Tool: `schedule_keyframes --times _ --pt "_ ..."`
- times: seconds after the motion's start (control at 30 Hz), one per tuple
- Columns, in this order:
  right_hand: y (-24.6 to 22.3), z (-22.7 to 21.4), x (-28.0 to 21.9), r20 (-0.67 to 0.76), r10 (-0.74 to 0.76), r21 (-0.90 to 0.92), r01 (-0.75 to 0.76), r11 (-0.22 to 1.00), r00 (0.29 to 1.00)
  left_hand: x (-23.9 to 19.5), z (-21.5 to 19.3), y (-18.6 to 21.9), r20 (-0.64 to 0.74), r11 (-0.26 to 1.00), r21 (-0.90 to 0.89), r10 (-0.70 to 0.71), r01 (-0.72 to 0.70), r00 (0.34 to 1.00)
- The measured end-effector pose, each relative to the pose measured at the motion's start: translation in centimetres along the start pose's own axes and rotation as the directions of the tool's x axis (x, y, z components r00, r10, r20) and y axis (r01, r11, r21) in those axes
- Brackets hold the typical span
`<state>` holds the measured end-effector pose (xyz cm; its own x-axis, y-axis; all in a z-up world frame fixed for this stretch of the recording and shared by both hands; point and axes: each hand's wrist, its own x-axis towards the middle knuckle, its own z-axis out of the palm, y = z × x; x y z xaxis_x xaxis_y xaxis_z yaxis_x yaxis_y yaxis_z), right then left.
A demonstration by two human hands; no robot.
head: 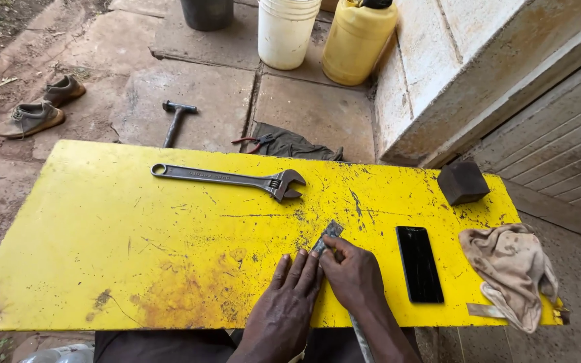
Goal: Filing the edges of a metal strip to remove burrs and measuring the strip with a long ruler on a workbench.
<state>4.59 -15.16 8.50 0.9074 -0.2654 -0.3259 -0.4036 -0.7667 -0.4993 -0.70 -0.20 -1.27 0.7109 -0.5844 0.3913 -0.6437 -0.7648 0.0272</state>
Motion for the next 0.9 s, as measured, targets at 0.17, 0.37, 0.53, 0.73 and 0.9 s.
schedule_keyframes --times 0.17,0.37,0.53,0.73,0.9 --pt "1.0 0.5 0.7 0.036 -0.031 0.009 0.031 0.999 0.999 0.1 0.6 -0.4 0.014 1.000 -0.026 0.016 -0.016 1.000" --pt "-2.3 -1.3 -1.7 0.116 0.081 0.172 -0.100 0.980 0.990 0.0 1.5 -0.1 -0.007 0.999 -0.042 -0.014 0.014 1.000" --pt "-1.3 -1.3 -0.2 0.092 0.012 0.064 -0.018 0.998 0.996 0.1 1.2 -0.1 -0.020 0.999 -0.035 -0.026 0.025 0.999" --pt "0.0 -0.7 0.9 0.114 -0.013 -0.014 0.015 1.000 0.993 0.1 1.1 0.1 0.029 0.998 -0.056 -0.018 0.020 0.999" --pt "-1.2 -1.5 0.1 0.127 -0.010 0.052 0.003 0.999 0.992 0.3 0.5 0.0 0.039 0.999 -0.038 -0.018 0.019 0.999"
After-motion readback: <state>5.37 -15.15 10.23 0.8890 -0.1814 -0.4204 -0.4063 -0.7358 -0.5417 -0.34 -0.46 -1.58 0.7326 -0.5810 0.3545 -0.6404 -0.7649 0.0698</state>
